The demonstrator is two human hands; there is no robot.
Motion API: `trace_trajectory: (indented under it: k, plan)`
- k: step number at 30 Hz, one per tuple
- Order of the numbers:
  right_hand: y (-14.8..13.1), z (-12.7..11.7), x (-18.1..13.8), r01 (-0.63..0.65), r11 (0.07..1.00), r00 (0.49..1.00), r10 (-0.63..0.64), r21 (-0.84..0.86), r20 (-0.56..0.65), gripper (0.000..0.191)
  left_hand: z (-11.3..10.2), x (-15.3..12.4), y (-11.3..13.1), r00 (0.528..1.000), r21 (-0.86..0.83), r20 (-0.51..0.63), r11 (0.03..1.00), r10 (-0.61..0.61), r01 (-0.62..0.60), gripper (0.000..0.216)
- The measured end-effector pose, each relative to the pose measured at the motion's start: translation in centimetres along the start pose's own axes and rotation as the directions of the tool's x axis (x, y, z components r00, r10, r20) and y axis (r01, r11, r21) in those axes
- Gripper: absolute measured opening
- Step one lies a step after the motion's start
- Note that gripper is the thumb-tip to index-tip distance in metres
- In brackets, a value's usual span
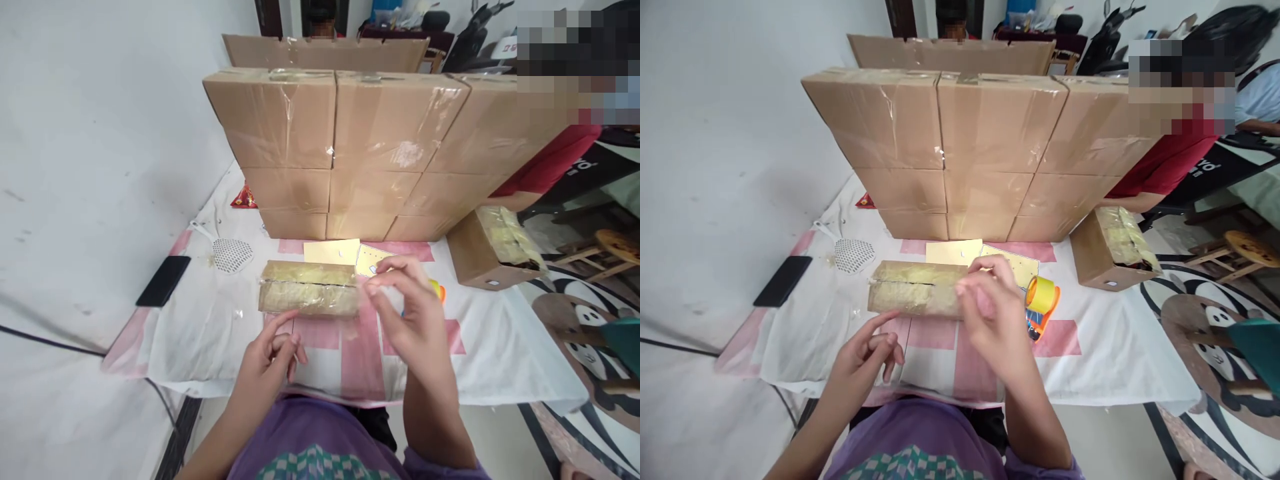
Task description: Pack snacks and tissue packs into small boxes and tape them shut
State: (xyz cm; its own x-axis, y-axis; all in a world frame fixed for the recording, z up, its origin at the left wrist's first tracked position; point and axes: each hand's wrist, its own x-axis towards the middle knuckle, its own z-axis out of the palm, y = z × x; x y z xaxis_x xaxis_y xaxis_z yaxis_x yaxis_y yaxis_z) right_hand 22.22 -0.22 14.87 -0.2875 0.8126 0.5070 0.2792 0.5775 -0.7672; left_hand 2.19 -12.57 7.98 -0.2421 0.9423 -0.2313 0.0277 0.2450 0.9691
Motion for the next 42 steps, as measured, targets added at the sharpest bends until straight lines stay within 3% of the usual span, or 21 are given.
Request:
trace_trajectory:
  k: [2, 3, 5, 7, 8, 10, 12, 15, 19, 24, 27, 31, 36, 39, 42]
  plan:
    - [0.3, -0.4, 0.8, -0.059, 0.997, 0.998, 0.058, 0.053, 0.034, 0.009, -1.1, 0.6, -1.2, 0.990, 0.166, -0.094, 0.982, 0.108, -0.091, 0.046]
    - [0.4, -0.6, 1.1, -0.090, 0.992, 0.992, 0.081, 0.090, 0.099, 0.009, -1.4, 1.1, -1.8, 0.966, 0.285, -0.136, 0.943, 0.219, -0.174, 0.039]
    - [0.4, -0.5, 1.8, -0.166, 0.970, 0.958, 0.115, 0.181, 0.261, 0.009, -1.9, 2.3, -2.6, 0.856, 0.556, -0.146, 0.757, 0.496, -0.343, 0.029]
    - [0.2, 0.0, 2.3, -0.258, 0.927, 0.907, 0.136, 0.271, 0.398, 0.011, -1.9, 4.0, -2.8, 0.733, 0.753, -0.032, 0.499, 0.680, -0.430, 0.031]
    - [0.1, 0.5, 2.5, -0.305, 0.902, 0.879, 0.143, 0.305, 0.455, 0.012, -1.9, 4.8, -2.7, 0.704, 0.803, 0.044, 0.394, 0.708, -0.447, 0.036]
    - [0.4, 1.8, 2.8, -0.369, 0.870, 0.831, 0.151, 0.327, 0.536, 0.014, -1.7, 6.4, -2.4, 0.712, 0.841, 0.160, 0.284, 0.684, -0.461, 0.049]
    - [1.4, 3.5, 3.1, -0.375, 0.886, 0.814, 0.174, 0.272, 0.554, 0.013, -1.6, 7.4, -2.1, 0.744, 0.836, 0.215, 0.274, 0.633, -0.475, 0.054]
    - [4.1, 6.1, 3.4, -0.327, 0.945, 0.838, 0.284, 0.012, 0.466, 0.011, -1.7, 7.9, -2.2, 0.755, 0.815, 0.245, 0.293, 0.608, -0.500, 0.054]
    - [7.2, 8.4, 3.5, -0.254, 0.895, 0.858, 0.384, -0.368, 0.342, 0.010, -1.6, 7.6, -3.0, 0.711, 0.811, 0.291, 0.229, 0.640, -0.538, 0.044]
    - [8.4, 9.0, 3.3, -0.150, 0.868, 0.893, 0.325, -0.473, 0.312, 0.006, -1.0, 7.7, -3.8, 0.655, 0.792, 0.321, 0.186, 0.684, -0.582, 0.036]
    - [8.8, 8.7, 3.5, -0.140, 0.910, 0.890, 0.289, -0.390, 0.353, 0.006, -0.7, 7.9, -4.1, 0.629, 0.787, 0.307, 0.182, 0.714, -0.590, 0.042]
    - [7.9, 7.0, 3.6, -0.117, 0.993, 0.911, 0.119, -0.029, 0.394, 0.007, -0.3, 8.1, -4.4, 0.644, 0.819, 0.265, 0.184, 0.718, -0.543, 0.047]
    - [3.9, 1.9, 2.6, -0.109, 0.933, 0.960, 0.009, 0.342, 0.281, 0.017, 0.2, 8.2, -4.6, 0.653, 0.839, 0.238, 0.186, 0.719, -0.511, 0.052]
    - [2.7, -0.3, 2.8, -0.181, 0.876, 0.942, 0.025, 0.447, 0.333, 0.020, 0.3, 8.3, -4.6, 0.651, 0.841, 0.235, 0.184, 0.722, -0.508, 0.051]
    - [3.5, -0.1, 4.1, -0.303, 0.857, 0.891, 0.099, 0.417, 0.444, 0.022, 0.4, 8.3, -4.7, 0.647, 0.844, 0.227, 0.184, 0.728, -0.503, 0.053]
